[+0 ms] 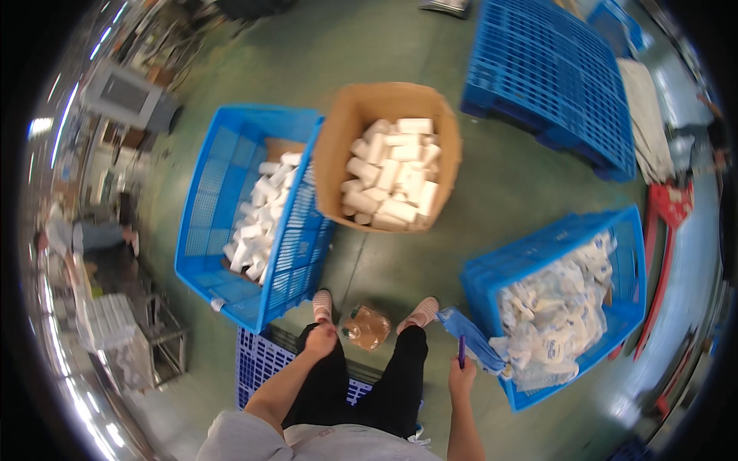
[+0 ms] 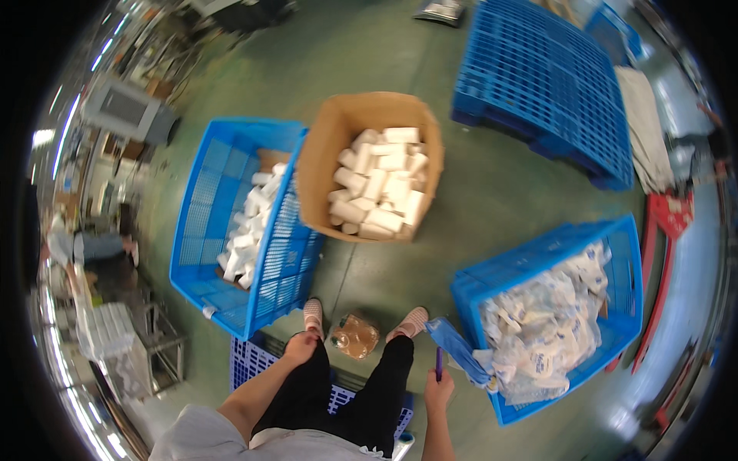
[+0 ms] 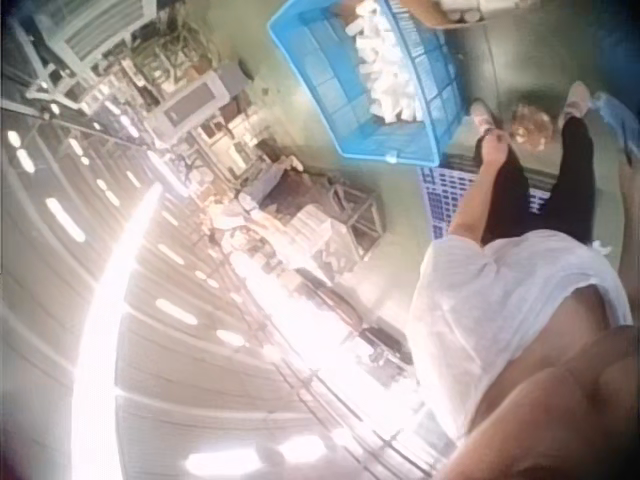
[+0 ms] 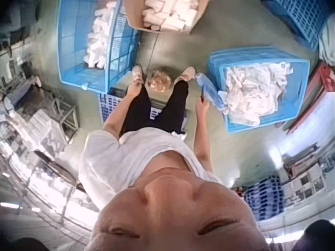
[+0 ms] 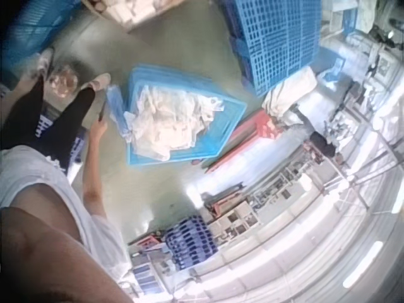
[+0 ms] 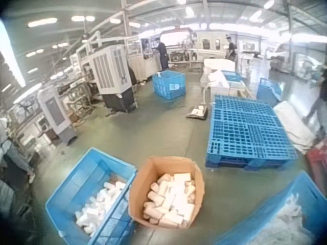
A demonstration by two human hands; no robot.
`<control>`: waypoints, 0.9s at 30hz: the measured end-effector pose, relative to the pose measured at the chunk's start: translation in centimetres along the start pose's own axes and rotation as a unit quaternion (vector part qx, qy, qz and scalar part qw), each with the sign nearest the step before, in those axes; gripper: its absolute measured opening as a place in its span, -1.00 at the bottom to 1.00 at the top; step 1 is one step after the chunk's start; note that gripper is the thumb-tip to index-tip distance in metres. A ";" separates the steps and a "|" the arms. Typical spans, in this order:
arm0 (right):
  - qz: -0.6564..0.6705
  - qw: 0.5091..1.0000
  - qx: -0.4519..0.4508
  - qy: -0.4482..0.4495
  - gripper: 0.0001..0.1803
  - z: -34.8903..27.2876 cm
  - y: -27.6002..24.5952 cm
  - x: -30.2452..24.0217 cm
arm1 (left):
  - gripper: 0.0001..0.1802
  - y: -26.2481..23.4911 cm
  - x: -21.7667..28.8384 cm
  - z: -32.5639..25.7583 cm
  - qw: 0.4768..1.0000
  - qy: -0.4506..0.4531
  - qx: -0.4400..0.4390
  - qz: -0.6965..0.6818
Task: The person places a stack of white cylindrical objects into a large clear plastic bag on a metal table and applies strips of yellow adhesive tape using a blue tape dispenser to seal the bag.
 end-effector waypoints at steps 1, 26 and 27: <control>-0.041 0.999 -0.021 -0.024 -0.72 3.1 2.5 -0.7 | -0.82 0.8 -3.4 2.7 0.993 -0.074 0.013 -0.093; -0.048 0.958 -0.264 -0.105 -0.55 12.7 51.0 -28.8 | -0.59 -7.0 -28.7 14.9 0.608 -0.473 0.114 -0.627; -0.057 0.956 -0.259 -0.125 -0.56 13.8 50.2 -30.3 | -0.60 -7.2 -27.3 15.0 0.598 -0.488 0.107 -0.627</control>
Point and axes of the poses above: each hand's wrist, its own z-axis towards the middle knuckle, its own y-axis out of the palm, x = y × z, the point moved 4 cm from there along z, towards the middle knuckle, and after that the axes turned 9 degrees about -y, right-handed, at the moved point
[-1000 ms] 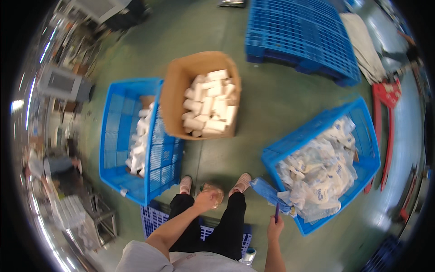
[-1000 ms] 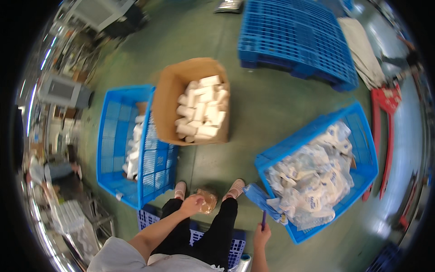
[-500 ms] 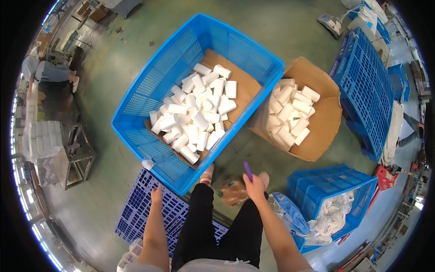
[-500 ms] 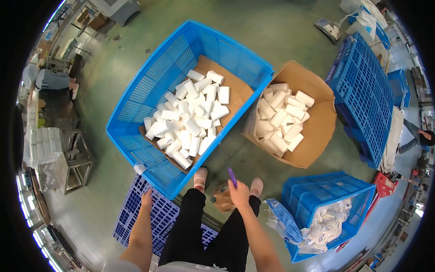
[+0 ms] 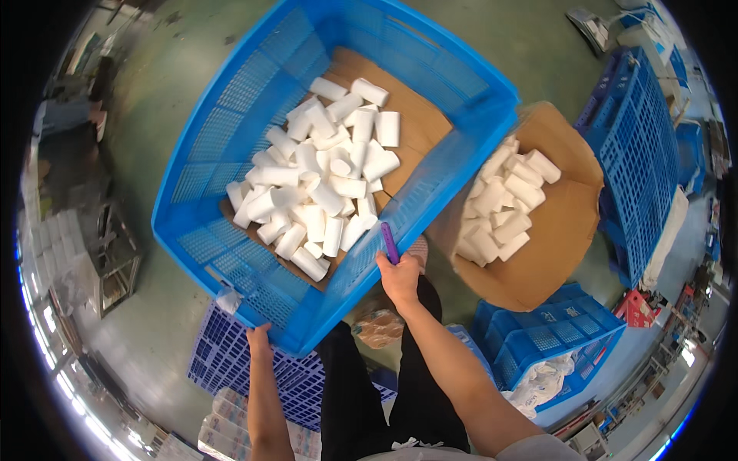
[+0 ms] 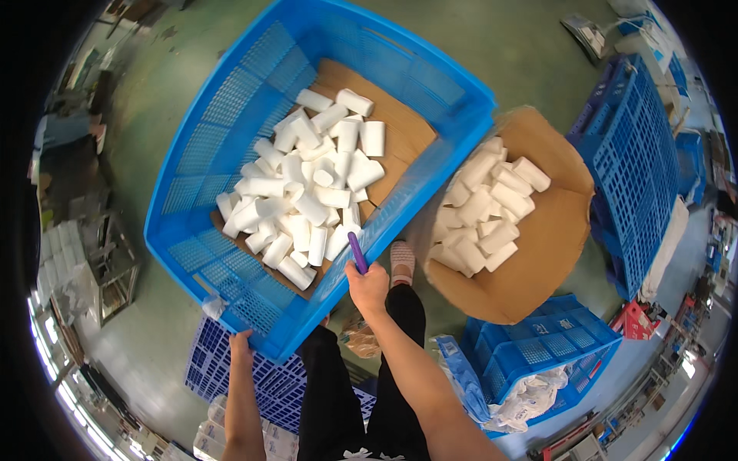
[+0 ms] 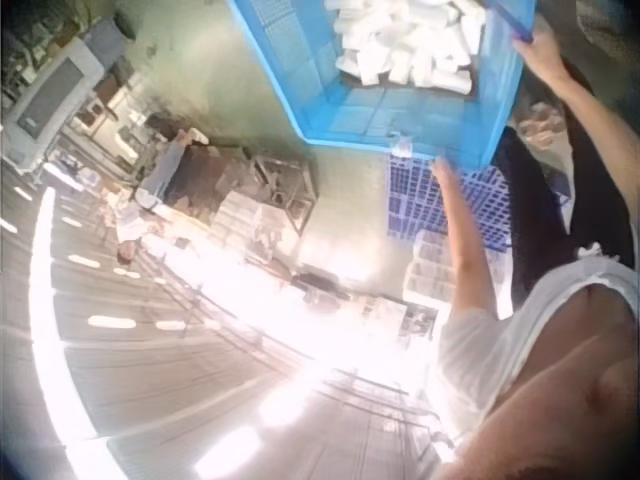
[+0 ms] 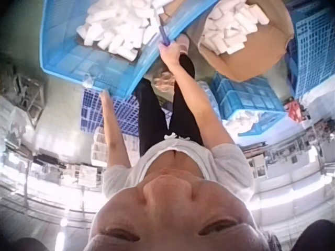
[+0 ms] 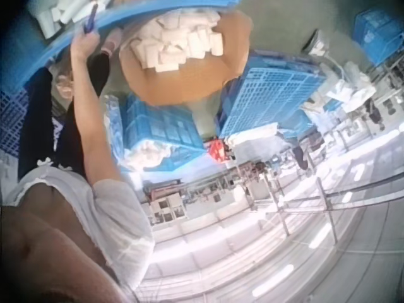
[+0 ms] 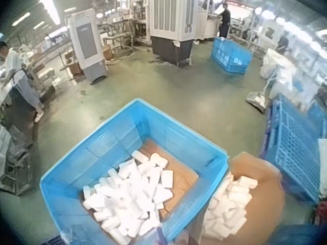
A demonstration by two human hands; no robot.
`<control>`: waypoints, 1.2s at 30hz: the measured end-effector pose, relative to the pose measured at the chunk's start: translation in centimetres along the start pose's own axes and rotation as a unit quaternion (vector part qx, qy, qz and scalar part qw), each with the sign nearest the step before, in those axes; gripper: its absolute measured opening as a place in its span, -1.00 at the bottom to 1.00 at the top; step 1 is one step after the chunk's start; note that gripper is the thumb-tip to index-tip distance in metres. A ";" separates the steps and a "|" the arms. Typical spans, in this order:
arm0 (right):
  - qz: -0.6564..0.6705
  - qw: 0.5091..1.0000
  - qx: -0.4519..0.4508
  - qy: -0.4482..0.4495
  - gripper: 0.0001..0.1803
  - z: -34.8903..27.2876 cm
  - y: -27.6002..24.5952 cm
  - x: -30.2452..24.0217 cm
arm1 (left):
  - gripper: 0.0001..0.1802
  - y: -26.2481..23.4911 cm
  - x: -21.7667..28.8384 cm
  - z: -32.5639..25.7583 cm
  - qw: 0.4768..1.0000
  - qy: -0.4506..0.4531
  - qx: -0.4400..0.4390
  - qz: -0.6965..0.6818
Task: The person places a stack of white cylindrical objects into a large clear plastic bag on a metal table and applies strips of yellow adhesive tape using a blue tape dispenser to seal the bag.
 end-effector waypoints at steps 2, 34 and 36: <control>-0.030 0.999 0.021 -0.030 -0.57 2.0 -3.5 -2.5 | -0.61 2.4 -0.8 -2.6 0.999 -0.034 0.006 0.007; 0.275 0.881 0.298 0.243 -0.78 9.2 -30.6 16.5 | -0.88 49.4 -8.1 -25.3 0.893 -0.175 -0.415 0.005; 0.283 0.891 0.302 0.187 -0.78 11.6 -32.9 15.4 | -0.87 52.4 -7.3 -25.8 0.875 -0.164 -0.455 0.003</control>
Point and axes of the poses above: each hand's wrist, its own z-axis towards the middle knuckle, its own y-axis out of the palm, x = y × z, the point moved 4 cm from there along z, towards the middle knuckle, and after that the axes turned 9 degrees about -y, right-handed, at the moved point
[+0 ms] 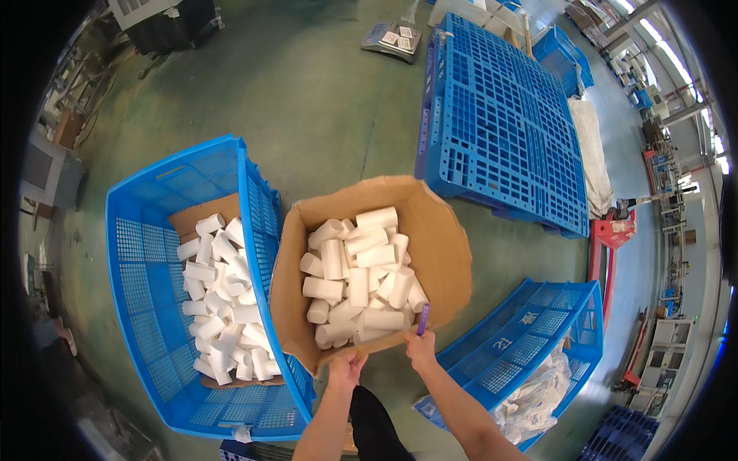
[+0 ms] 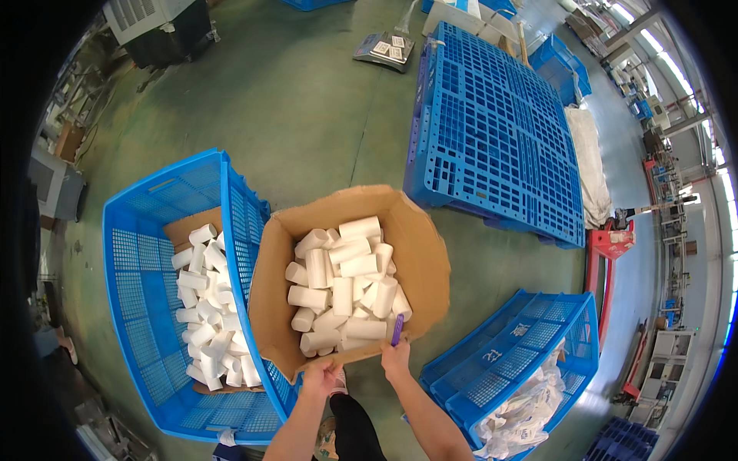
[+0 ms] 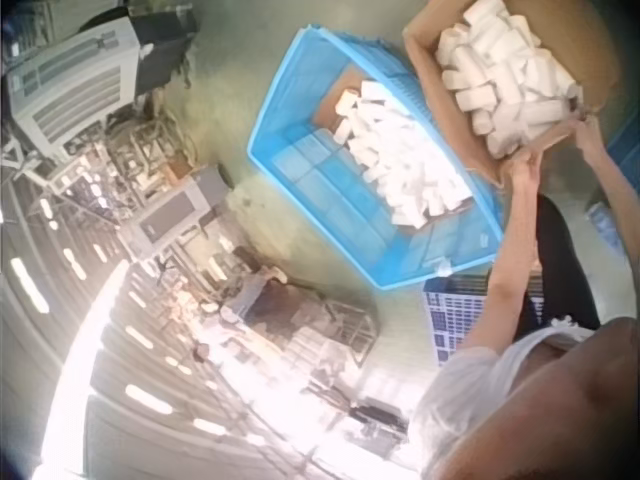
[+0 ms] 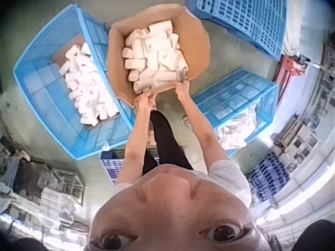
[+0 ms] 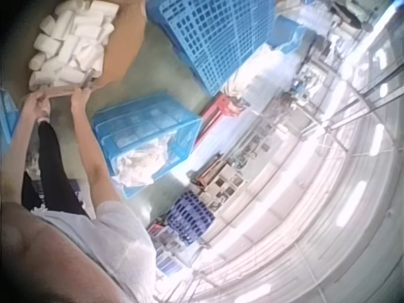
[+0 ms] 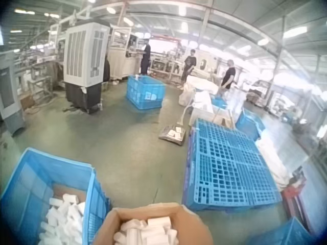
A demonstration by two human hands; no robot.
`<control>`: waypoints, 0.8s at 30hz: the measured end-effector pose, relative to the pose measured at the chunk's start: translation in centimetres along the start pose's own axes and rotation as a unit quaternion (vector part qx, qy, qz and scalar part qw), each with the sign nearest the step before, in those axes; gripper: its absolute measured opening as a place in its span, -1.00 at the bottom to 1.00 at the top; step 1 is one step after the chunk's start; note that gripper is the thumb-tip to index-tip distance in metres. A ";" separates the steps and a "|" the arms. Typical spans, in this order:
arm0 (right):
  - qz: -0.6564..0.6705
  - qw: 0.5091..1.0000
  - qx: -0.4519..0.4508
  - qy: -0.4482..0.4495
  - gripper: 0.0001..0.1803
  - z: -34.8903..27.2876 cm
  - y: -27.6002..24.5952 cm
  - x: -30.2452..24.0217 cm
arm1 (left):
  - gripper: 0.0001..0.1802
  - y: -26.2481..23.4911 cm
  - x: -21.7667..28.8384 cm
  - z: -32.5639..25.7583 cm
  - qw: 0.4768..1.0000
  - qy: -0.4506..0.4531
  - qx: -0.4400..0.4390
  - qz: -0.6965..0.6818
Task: The person places a stack of white cylindrical objects into a large clear plastic bag on a metal table and applies strips of yellow adhesive tape using a blue tape dispenser to seal the bag.
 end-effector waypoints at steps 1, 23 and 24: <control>-0.005 1.000 0.005 -0.010 -0.81 1.3 0.3 -0.7 | -0.88 1.6 0.5 0.4 1.000 -0.006 0.028 0.007; -0.233 0.965 -0.122 0.002 -0.49 -15.6 -12.6 15.1 | -0.66 -0.3 -2.3 -14.9 0.843 -0.011 -0.187 0.505; -0.310 0.938 -0.144 -0.056 -0.57 -17.8 -15.1 18.4 | -0.63 -6.7 -4.7 -15.0 0.835 -0.040 -0.282 0.470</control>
Point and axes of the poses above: each hand's wrist, its own z-axis towards the middle knuckle, its own y-axis out of the palm, x = y × z, the point moved 4 cm from there along z, towards the middle knuckle, and after that the axes turned 9 degrees about -y, right-handed, at the moved point
